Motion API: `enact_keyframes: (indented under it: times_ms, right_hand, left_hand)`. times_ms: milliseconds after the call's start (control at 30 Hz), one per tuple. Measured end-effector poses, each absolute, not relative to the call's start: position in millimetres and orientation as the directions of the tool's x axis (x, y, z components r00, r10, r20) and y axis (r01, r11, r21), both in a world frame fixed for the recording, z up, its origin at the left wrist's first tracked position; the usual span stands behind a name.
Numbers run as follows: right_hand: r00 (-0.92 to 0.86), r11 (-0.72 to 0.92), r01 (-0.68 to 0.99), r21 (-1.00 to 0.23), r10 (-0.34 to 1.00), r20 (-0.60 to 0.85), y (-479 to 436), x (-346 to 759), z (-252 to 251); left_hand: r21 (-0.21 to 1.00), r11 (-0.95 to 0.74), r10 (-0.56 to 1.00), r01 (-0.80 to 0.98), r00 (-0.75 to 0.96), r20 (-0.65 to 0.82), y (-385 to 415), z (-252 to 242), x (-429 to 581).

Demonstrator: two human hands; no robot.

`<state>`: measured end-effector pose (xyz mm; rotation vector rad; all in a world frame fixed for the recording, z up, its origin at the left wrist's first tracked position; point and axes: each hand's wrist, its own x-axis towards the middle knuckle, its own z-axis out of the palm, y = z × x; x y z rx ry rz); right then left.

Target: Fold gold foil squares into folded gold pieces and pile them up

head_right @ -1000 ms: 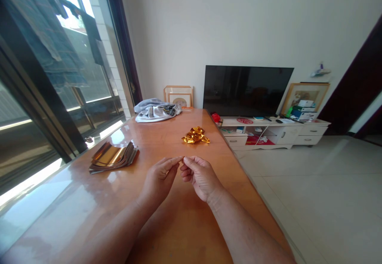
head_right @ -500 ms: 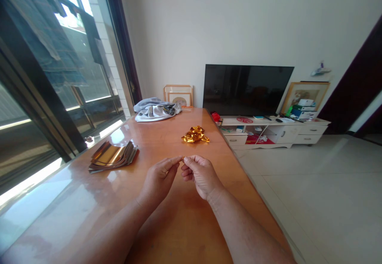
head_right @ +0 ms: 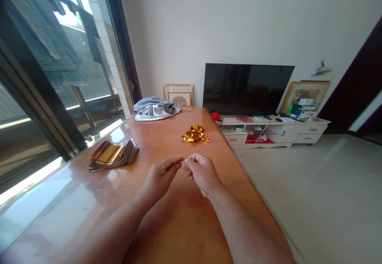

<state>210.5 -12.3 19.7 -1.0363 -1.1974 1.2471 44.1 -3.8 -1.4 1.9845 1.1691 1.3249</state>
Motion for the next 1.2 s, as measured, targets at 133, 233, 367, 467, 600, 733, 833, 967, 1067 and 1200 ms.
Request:
enact_keyframes:
  times_ms: [133,233,367,467,600,733,833,967,1067,1200]
  right_hand:
    - [-0.01,0.103,-0.009,-0.995,0.995,0.103,-12,211,19]
    - [0.028,0.14,0.063,-0.988,0.99,0.142,-10,211,16]
    - [0.065,0.131,0.075,-0.988,0.989,0.136,-10,210,14]
    - [0.041,0.051,-0.012,-0.999,0.998,0.051,-10,210,14]
    - [-0.009,-0.03,-0.099,-0.995,1.0,-0.029,-9,212,14]
    - [-0.02,-0.07,-0.137,-0.988,0.997,-0.068,-8,214,14]
    - [-0.035,-0.094,-0.155,-0.983,0.995,-0.089,-7,214,14]
    - [-0.055,-0.108,-0.166,-0.98,0.993,-0.1,-7,215,13]
    - [-0.062,-0.102,-0.166,-0.981,0.994,-0.093,-6,215,12]
    - [-0.079,-0.103,-0.155,-0.982,0.993,-0.092,-7,214,13]
  left_hand:
    - [0.73,-0.551,0.834,0.404,0.231,0.502,-4,0,43]
    - [0.665,-0.582,0.81,0.469,0.259,0.526,-7,4,42]
    - [0.592,-0.597,0.792,0.541,0.28,0.542,-10,8,43]
    - [0.571,-0.588,0.797,0.573,0.288,0.531,-12,10,44]
    - [0.547,-0.594,0.792,0.59,0.31,0.526,-13,12,43]
    - [0.541,-0.606,0.782,0.583,0.311,0.541,-12,12,43]
    - [0.551,-0.601,0.78,0.579,0.276,0.561,-11,10,44]
    - [0.576,-0.583,0.793,0.573,0.246,0.558,-11,7,44]
    - [0.58,-0.587,0.794,0.565,0.263,0.547,-11,7,45]
    - [0.55,-0.599,0.784,0.582,0.289,0.549,-12,10,43]
